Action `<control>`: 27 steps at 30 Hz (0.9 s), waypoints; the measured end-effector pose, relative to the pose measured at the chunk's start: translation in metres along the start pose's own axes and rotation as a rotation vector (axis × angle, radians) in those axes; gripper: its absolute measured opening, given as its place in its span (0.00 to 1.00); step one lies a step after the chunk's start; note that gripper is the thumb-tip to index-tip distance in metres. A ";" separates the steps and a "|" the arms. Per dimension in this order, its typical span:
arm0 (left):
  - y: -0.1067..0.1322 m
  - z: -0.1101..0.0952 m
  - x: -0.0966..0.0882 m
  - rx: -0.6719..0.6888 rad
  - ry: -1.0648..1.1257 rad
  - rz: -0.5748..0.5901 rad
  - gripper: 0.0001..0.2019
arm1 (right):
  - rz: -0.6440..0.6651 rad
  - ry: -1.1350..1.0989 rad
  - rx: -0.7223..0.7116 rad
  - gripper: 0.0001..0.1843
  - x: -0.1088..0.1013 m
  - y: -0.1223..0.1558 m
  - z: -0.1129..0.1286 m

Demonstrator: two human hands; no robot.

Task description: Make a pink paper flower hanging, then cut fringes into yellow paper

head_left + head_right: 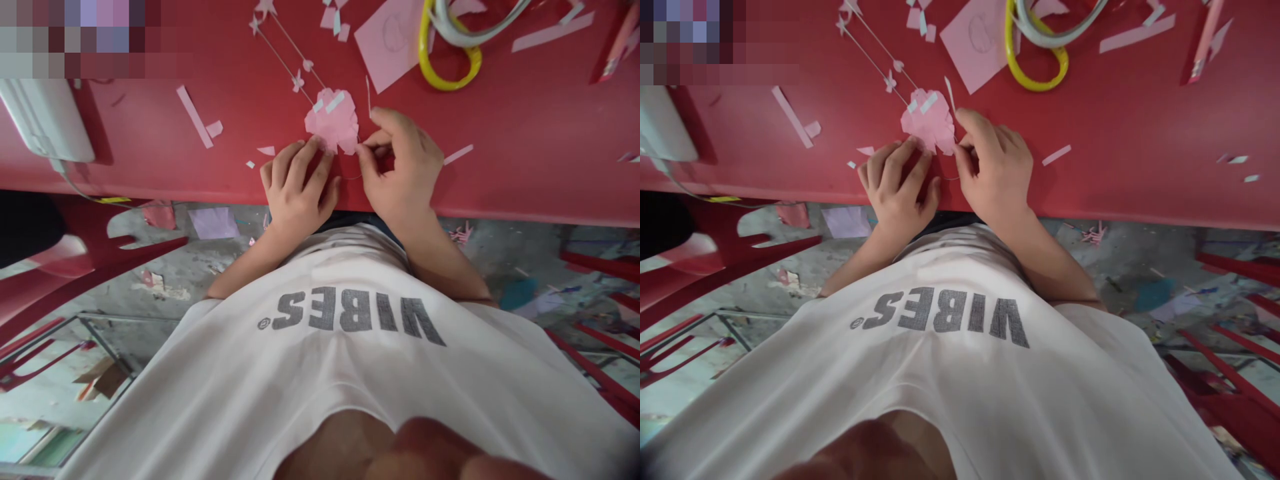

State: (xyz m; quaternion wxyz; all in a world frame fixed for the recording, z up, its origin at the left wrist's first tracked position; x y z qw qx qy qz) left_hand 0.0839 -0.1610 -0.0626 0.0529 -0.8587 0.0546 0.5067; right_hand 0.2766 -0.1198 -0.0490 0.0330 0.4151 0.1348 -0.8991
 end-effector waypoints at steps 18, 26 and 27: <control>0.000 0.001 0.000 -0.029 0.022 0.035 0.25 | 0.042 -0.046 0.051 0.21 0.002 0.001 -0.002; 0.001 0.002 0.001 -0.011 0.004 0.009 0.25 | 0.036 -0.026 0.034 0.22 0.001 0.000 0.000; 0.001 0.003 0.002 -0.015 0.008 0.013 0.26 | 0.053 -0.016 0.046 0.21 0.002 0.000 0.000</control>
Point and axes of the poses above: each hand's wrist, its own y-axis away from the middle knuckle, its own x-axis out of the palm, z = x × y, the point moved 5 cm from there along -y, towards the middle knuckle
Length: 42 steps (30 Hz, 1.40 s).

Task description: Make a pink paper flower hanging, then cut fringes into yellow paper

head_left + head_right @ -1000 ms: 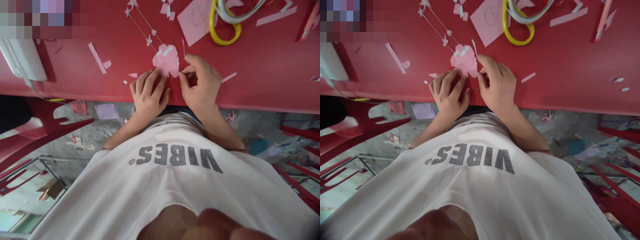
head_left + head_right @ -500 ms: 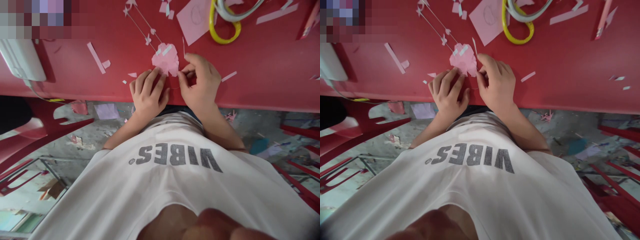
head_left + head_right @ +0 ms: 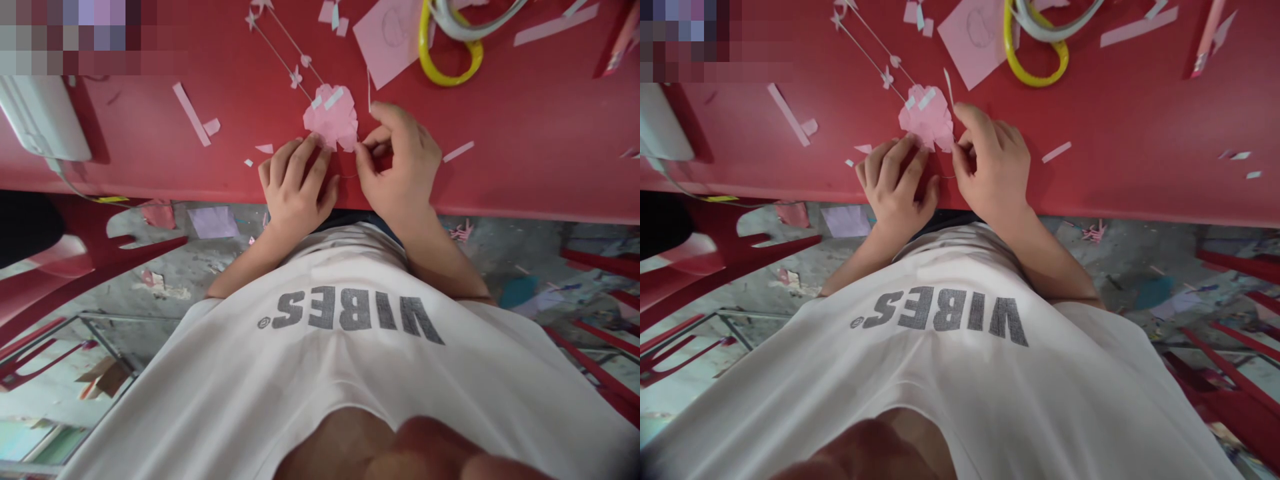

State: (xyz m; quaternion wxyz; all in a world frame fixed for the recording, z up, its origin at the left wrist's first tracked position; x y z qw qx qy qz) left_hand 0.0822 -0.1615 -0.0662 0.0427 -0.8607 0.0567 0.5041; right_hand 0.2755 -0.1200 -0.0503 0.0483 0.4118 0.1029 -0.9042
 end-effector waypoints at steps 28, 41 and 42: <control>0.000 0.001 -0.001 -0.006 -0.023 -0.022 0.29 | -0.094 -0.192 -0.022 0.10 -0.021 -0.013 -0.005; -0.011 -0.007 -0.016 -0.002 0.038 0.029 0.26 | 0.294 -0.037 0.017 0.08 -0.029 -0.061 -0.014; -0.014 -0.007 -0.017 0.012 0.037 0.049 0.26 | 0.285 -0.024 0.067 0.08 -0.028 -0.062 -0.010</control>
Point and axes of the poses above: each hand's wrist, its own y-axis away from the middle knuckle, its own x-axis out of the palm, z = x × y, the point moved 5 cm from there along -y, towards the middle knuckle
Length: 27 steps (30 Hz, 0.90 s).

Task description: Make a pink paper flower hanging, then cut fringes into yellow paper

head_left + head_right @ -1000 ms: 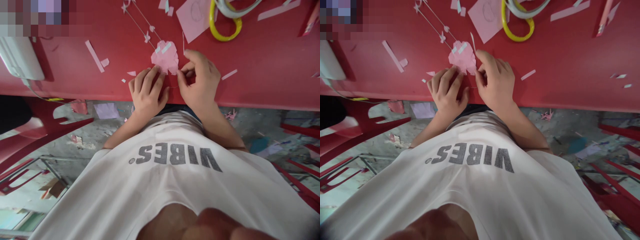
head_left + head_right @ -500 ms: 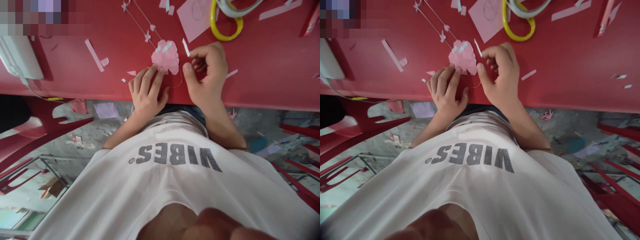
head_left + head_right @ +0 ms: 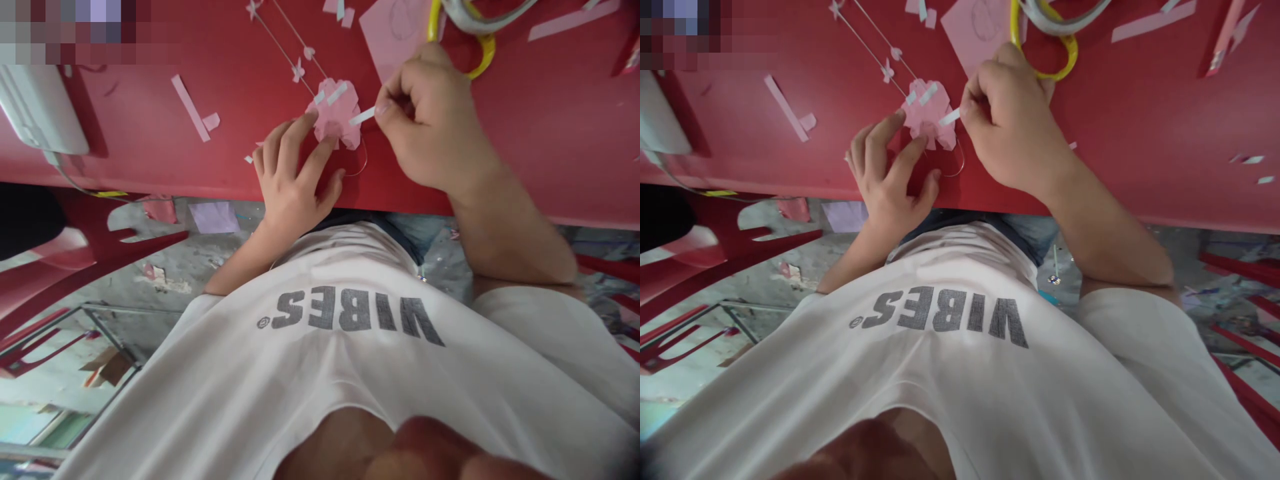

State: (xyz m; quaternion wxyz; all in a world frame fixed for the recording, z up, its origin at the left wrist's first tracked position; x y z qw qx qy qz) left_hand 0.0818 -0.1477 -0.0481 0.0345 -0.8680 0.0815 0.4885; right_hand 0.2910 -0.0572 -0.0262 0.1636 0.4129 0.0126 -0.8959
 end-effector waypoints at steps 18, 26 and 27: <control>-0.008 0.001 0.006 0.138 0.005 0.054 0.28 | -0.058 0.217 0.109 0.09 0.009 0.008 0.025; -0.008 0.004 0.010 0.129 0.032 0.097 0.29 | -0.077 0.182 0.105 0.11 0.008 0.011 0.028; -0.008 0.004 0.011 0.125 0.030 0.098 0.29 | -0.075 0.200 0.107 0.10 0.009 0.011 0.029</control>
Point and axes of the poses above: each hand's wrist, its own y-axis away from the middle knuckle, its own x-axis out of the palm, z = x × y, the point moved 5 cm from there along -y, towards the middle knuckle
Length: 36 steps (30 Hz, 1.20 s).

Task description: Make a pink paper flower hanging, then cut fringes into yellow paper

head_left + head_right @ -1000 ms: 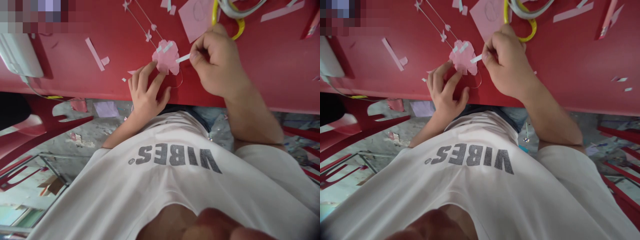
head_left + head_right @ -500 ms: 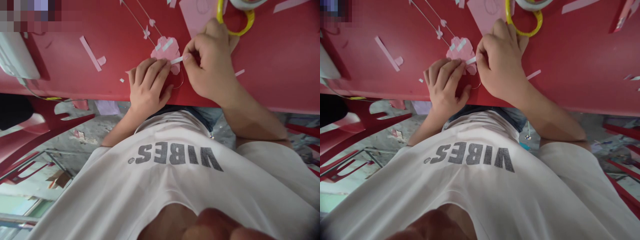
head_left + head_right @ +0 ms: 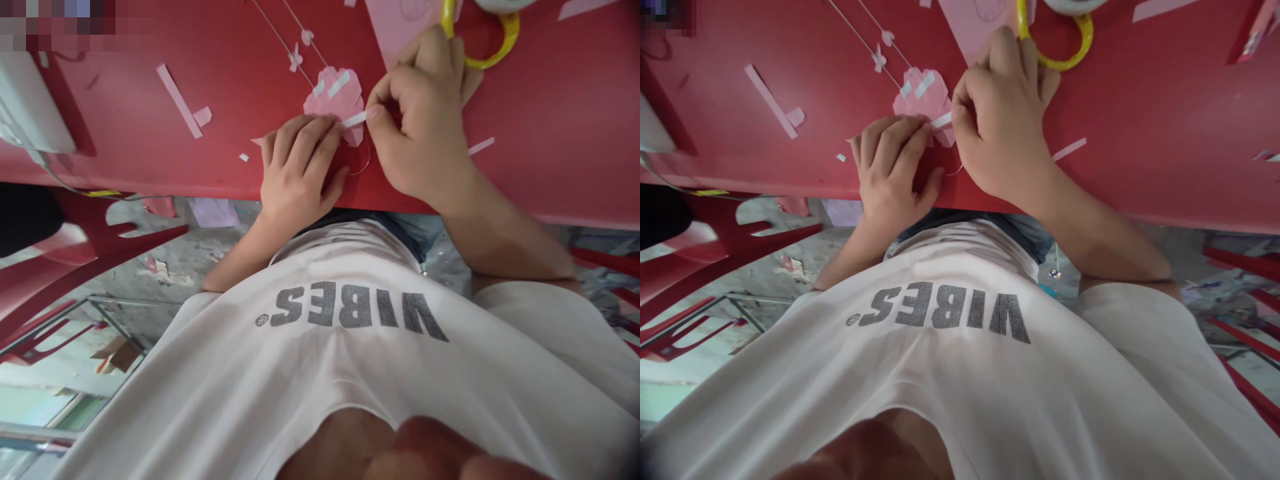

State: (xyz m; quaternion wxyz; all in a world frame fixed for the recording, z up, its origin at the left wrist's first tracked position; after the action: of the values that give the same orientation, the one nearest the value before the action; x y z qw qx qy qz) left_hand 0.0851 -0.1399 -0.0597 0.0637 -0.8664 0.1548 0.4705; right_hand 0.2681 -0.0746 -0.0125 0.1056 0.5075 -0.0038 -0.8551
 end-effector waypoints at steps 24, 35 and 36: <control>-0.001 -0.002 -0.001 -0.035 -0.007 0.030 0.26 | -0.035 -0.008 -0.023 0.11 -0.001 0.002 0.001; -0.001 -0.002 -0.003 -0.039 0.009 0.032 0.27 | -0.082 0.101 -0.062 0.11 0.009 0.001 0.004; -0.001 -0.002 -0.002 -0.042 0.014 0.040 0.28 | -0.072 0.095 -0.061 0.10 0.009 0.001 0.004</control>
State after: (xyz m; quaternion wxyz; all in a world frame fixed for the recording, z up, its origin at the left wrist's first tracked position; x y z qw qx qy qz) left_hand 0.0856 -0.1389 -0.0572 0.0351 -0.8675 0.1625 0.4689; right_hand 0.2603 -0.0777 -0.0185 0.0902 0.5438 0.0457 -0.8331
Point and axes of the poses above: each hand's wrist, its own y-axis away from the middle knuckle, its own x-axis out of the palm, z = x × y, the point moved 5 cm from there along -y, towards the middle knuckle
